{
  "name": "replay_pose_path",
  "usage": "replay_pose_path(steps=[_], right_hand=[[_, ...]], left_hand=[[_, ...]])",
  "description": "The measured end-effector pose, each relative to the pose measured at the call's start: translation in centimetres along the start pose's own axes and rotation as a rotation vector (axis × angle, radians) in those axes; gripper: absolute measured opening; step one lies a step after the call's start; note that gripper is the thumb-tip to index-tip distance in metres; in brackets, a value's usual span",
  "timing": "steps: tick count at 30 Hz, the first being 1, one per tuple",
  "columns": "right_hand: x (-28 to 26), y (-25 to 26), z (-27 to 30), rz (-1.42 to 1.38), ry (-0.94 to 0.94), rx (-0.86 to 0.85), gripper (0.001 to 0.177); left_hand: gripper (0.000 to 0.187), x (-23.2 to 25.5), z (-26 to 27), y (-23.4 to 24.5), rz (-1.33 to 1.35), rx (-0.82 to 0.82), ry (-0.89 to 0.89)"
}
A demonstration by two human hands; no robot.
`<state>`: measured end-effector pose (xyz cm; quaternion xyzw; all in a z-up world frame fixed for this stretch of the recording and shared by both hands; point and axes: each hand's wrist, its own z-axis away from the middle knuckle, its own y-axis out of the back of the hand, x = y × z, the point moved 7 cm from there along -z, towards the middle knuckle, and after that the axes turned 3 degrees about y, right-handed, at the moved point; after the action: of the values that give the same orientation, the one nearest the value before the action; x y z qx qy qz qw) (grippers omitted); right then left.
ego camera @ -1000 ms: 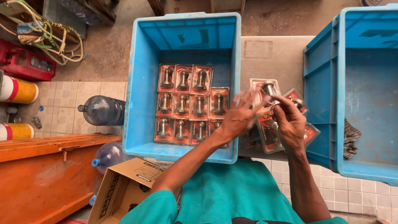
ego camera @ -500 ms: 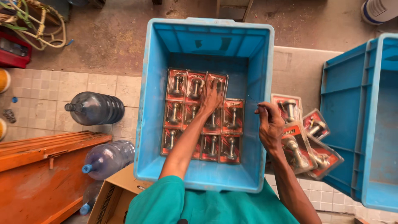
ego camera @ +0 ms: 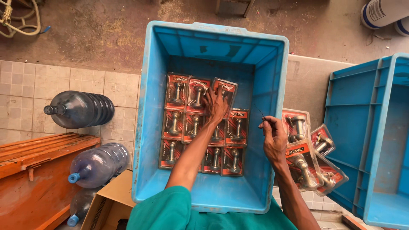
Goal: The person sorts door handle hardware by picking up individual packaged sets from a blue crate, holding them with both hands to look at them, and placing them into another blue crate or aside.
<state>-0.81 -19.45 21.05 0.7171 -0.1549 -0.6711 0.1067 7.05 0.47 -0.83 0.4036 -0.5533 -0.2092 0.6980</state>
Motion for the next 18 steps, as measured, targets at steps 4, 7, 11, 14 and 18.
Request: replay_pose_path(steps=[4, 7, 11, 14, 18], right_hand=[[0.0, 0.8, -0.6, -0.163, -0.035, 0.009, 0.012], [0.4, 2.7, -0.7, -0.303, -0.026, 0.06, 0.012], [-2.4, 7.0, -0.1, -0.437, -0.026, 0.11, 0.01], [-3.2, 10.6, 1.0, -0.427, -0.005, 0.127, 0.01], [-4.1, 15.1, 2.6, -0.315, 0.015, 0.146, 0.013]], left_hand=[[0.061, 3.0, 0.1, 6.1, 0.103, 0.005, -0.08], [0.062, 5.5, 1.1, 10.7, 0.211, 0.004, -0.19], [0.064, 11.0, 4.5, 17.1, 0.282, -0.006, -0.36], [0.063, 16.6, 8.1, 21.2, 0.384, -0.092, -0.472], [0.06, 22.7, 12.0, 20.1, 0.869, -0.489, -0.389]])
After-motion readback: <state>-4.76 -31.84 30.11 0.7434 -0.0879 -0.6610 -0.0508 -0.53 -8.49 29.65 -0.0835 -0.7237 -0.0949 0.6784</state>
